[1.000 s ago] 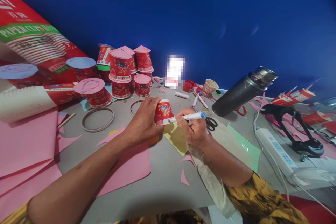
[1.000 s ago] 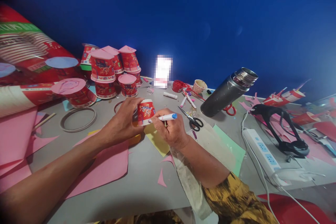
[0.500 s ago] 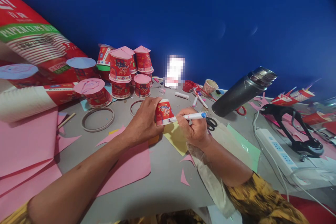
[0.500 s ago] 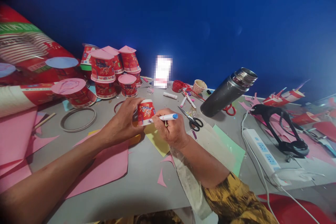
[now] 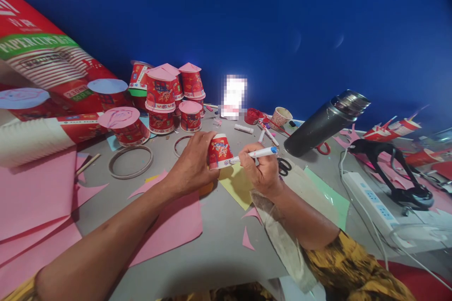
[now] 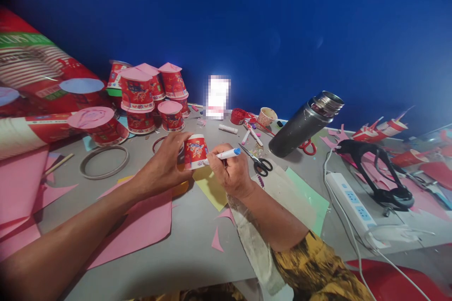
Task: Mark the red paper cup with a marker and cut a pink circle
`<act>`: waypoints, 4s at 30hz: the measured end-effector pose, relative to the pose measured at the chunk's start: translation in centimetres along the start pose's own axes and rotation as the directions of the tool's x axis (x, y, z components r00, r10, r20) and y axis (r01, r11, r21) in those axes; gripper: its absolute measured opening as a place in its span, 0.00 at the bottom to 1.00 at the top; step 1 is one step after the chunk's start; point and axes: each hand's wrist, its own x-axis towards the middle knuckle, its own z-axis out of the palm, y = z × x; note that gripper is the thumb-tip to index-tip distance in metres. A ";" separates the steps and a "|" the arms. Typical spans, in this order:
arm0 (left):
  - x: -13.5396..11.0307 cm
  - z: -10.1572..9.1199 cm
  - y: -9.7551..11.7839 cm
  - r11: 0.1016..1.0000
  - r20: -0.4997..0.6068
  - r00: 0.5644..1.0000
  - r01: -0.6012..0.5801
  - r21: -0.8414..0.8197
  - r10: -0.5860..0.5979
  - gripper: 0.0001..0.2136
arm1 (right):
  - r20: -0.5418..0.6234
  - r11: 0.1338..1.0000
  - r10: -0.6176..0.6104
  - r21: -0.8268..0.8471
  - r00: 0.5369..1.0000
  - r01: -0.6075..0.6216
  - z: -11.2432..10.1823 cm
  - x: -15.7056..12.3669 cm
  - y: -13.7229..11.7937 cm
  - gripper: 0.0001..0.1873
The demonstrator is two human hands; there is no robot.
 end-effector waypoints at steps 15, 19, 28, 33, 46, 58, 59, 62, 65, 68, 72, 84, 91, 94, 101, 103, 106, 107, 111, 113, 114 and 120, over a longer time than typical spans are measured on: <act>0.1 -0.1 0.2 1.000 0.005 1.000 0.000 -0.002 0.000 0.31 | 0.033 0.999 -0.014 0.030 0.999 0.013 0.3 -0.2 0.2 0.10; 0.1 -0.1 0.4 1.000 -0.001 1.000 0.000 -0.005 0.000 0.31 | 0.021 1.000 -0.007 0.013 1.000 0.007 0.2 -0.2 0.2 0.11; 0.1 -0.1 0.2 1.000 -0.004 1.000 0.007 -0.010 -0.007 0.33 | 0.011 1.000 0.010 0.016 1.000 -0.010 0.0 0.0 0.2 0.11; 0.1 -0.2 0.3 1.000 0.009 1.000 0.011 -0.002 -0.011 0.33 | 0.014 0.999 -0.009 0.033 1.000 0.008 0.1 -0.1 0.0 0.12; 0.1 -0.3 0.5 1.000 0.017 1.000 0.021 -0.014 -0.021 0.33 | 0.022 0.999 0.027 0.027 0.999 -0.028 0.0 -0.1 0.1 0.12; 0.0 -0.1 0.4 1.000 0.016 1.000 0.002 0.014 -0.002 0.32 | 0.065 0.996 -0.031 0.087 0.997 0.025 0.3 -0.3 -0.1 0.10; 0.0 -0.1 0.4 1.000 0.013 1.000 0.002 0.017 -0.003 0.33 | 0.072 0.996 -0.025 0.082 0.997 0.019 0.2 -0.3 -0.1 0.11; 0.1 -0.1 0.4 1.000 0.009 1.000 0.004 0.020 -0.004 0.33 | 0.085 0.997 -0.015 0.078 0.996 0.008 0.2 -0.3 -0.1 0.11; 0.1 -0.1 0.3 1.000 0.008 1.000 0.002 0.013 -0.002 0.34 | 0.092 0.998 -0.022 0.069 0.995 0.016 0.3 -0.3 -0.1 0.11; 0.1 -0.1 0.4 1.000 0.005 1.000 -0.001 0.012 0.001 0.33 | 0.070 0.998 -0.031 0.060 0.997 0.027 0.3 -0.3 0.0 0.11; 0.1 -0.2 0.5 1.000 0.003 1.000 0.001 0.002 -0.001 0.31 | 0.024 0.998 -0.038 0.053 0.999 0.036 0.2 -0.2 0.1 0.10; 0.0 -0.1 0.4 1.000 0.013 1.000 -0.004 0.011 0.004 0.33 | 0.113 0.998 -0.010 0.058 0.994 0.003 0.3 -0.4 -0.2 0.13; 0.0 -0.1 0.4 1.000 0.007 1.000 -0.005 0.013 0.004 0.33 | 0.031 0.996 -0.049 0.079 0.998 0.046 0.2 -0.2 -0.2 0.10; 0.0 -0.1 0.5 1.000 0.011 1.000 -0.001 0.018 0.001 0.34 | 0.058 0.996 -0.063 0.071 0.996 0.059 0.3 -0.2 -0.3 0.10; 0.1 -0.1 0.5 1.000 0.004 1.000 0.009 0.008 -0.009 0.32 | -0.001 0.998 -0.012 0.064 1.000 0.012 0.2 -0.3 -0.2 0.11; 0.1 -0.1 0.4 1.000 -0.002 1.000 0.003 -0.001 -0.003 0.32 | -0.019 0.996 0.012 0.087 1.000 -0.010 0.2 -0.4 -0.1 0.12; 0.0 0.0 0.2 1.000 -0.025 0.999 -0.025 -0.005 0.025 0.32 | -0.025 0.993 0.022 0.114 0.999 -0.019 0.4 -0.4 0.4 0.14; 0.0 0.1 0.0 0.999 -0.037 0.999 -0.038 0.000 0.038 0.32 | -0.024 0.993 0.023 0.120 0.999 -0.019 0.5 -0.5 0.6 0.15; -0.1 0.4 -0.7 0.997 -0.073 0.994 -0.077 0.020 0.078 0.35 | -0.030 0.992 0.028 0.128 0.999 -0.024 0.9 -0.5 1.4 0.15; -0.1 0.5 -1.1 0.997 -0.082 0.994 -0.076 0.009 0.076 0.35 | -0.039 0.992 0.031 0.122 0.999 -0.026 1.1 -0.5 1.7 0.13; 0.0 0.6 -1.2 0.997 -0.088 0.994 -0.071 -0.004 0.071 0.35 | -0.043 0.993 0.029 0.116 0.999 -0.024 1.2 -0.5 1.8 0.12; 0.3 0.5 -1.5 0.996 -0.160 0.984 -0.082 -0.026 0.077 0.37 | -0.036 0.998 0.006 0.065 0.999 -0.003 1.8 -0.5 1.9 0.09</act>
